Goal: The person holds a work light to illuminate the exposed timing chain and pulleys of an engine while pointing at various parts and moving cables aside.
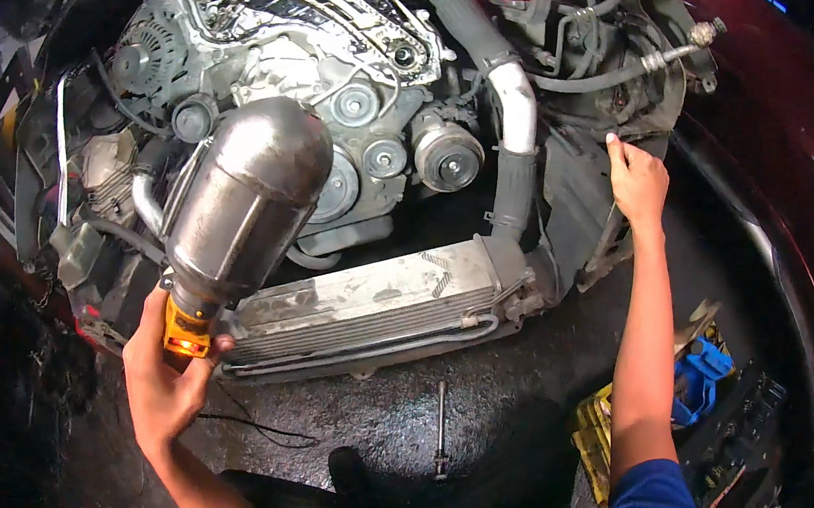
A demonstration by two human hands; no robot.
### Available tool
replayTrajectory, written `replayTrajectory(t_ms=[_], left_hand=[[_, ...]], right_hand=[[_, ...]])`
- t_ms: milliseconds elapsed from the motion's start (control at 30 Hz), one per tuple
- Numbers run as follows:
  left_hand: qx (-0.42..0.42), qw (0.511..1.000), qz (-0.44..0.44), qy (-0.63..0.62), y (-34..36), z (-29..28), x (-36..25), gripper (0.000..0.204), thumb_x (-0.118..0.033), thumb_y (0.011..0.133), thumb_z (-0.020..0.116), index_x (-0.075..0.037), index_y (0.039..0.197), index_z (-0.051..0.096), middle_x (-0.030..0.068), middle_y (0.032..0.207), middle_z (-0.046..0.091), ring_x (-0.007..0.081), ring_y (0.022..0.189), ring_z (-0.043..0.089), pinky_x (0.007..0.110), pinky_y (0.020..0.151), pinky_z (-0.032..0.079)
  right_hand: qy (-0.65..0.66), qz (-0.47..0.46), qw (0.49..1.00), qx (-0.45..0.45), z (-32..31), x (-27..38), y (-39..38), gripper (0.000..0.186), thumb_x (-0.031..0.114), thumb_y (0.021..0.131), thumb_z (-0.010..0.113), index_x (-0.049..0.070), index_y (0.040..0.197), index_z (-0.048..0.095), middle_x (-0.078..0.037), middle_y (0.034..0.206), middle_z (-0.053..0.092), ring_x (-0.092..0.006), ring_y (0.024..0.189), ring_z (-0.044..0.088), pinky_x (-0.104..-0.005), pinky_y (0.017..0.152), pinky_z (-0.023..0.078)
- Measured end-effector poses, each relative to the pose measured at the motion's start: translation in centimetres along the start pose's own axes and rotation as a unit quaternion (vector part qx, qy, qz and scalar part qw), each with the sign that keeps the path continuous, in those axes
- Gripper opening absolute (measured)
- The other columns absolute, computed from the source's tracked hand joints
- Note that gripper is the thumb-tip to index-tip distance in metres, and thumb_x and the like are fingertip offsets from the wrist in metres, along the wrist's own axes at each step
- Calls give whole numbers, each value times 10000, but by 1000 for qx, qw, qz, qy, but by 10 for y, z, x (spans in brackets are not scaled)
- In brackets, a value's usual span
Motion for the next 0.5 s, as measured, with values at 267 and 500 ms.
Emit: replayTrajectory(t_ms=[267,500], left_hand=[[63,997,10,-33,2,23,7,662,2,763,839,44,1361,560,167,1078,725,178,974,696,316,866,546],[87,996,11,-29,8,36,1,686,-3,746,857,54,1363,561,173,1083,726,186,966,706,318,846,556]], right_hand=[[25,-11,999,-41,7,-7,-1,543,526,1002,567,69,742,698,-219,719,651,-454,717,649,-522,644,489],[31,-21,998,-60,8,-8,-2,551,513,1011,566,52,732,683,-222,692,633,-446,680,640,-507,627,482]])
Point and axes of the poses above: each hand's wrist, its own y-axis towards the middle knuckle, its own z-axis out of the palm, x = y × z, the point moved 3 cm from there along y, towards the middle knuckle
